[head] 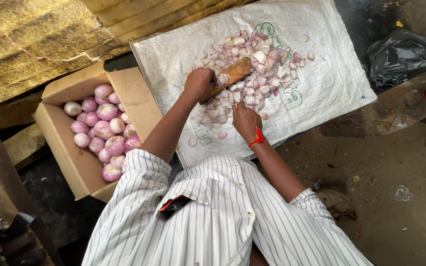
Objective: The person repeatedly picks red onions from a cardboard box and chops them into small pieces using a knife on a wooden block. The chopped onions accumulate on a white sack placed on the work surface.
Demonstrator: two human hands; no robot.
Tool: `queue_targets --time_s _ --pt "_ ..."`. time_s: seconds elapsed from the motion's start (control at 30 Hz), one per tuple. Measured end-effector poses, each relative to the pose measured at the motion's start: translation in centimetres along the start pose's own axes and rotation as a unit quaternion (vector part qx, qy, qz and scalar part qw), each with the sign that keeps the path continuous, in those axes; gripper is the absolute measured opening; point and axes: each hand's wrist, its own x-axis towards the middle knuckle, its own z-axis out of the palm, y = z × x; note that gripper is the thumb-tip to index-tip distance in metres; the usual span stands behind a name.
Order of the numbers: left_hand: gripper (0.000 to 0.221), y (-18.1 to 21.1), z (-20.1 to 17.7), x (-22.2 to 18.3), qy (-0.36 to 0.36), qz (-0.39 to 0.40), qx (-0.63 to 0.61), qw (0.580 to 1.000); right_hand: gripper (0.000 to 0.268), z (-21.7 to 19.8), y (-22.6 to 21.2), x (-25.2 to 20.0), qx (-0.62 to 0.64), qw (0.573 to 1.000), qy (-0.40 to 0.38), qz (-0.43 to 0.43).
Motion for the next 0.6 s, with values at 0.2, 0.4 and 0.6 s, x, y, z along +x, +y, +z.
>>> queue_targets --time_s 0.2,0.4,0.6 --pt "0.007 -0.2 0.0 -0.7 0.022 0.011 -0.016 1.0 0.032 -0.3 0.2 -1.8 0.0 1.0 -0.006 0.007" --pt "0.004 0.0 -0.1 -0.9 0.032 0.011 -0.015 0.999 0.034 0.1 -0.2 -0.3 -0.004 1.0 -0.019 0.009" --pt "0.011 0.0 -0.4 -0.6 0.013 -0.011 -0.019 1.0 0.032 -0.6 0.0 -1.8 0.008 1.0 -0.02 0.004"
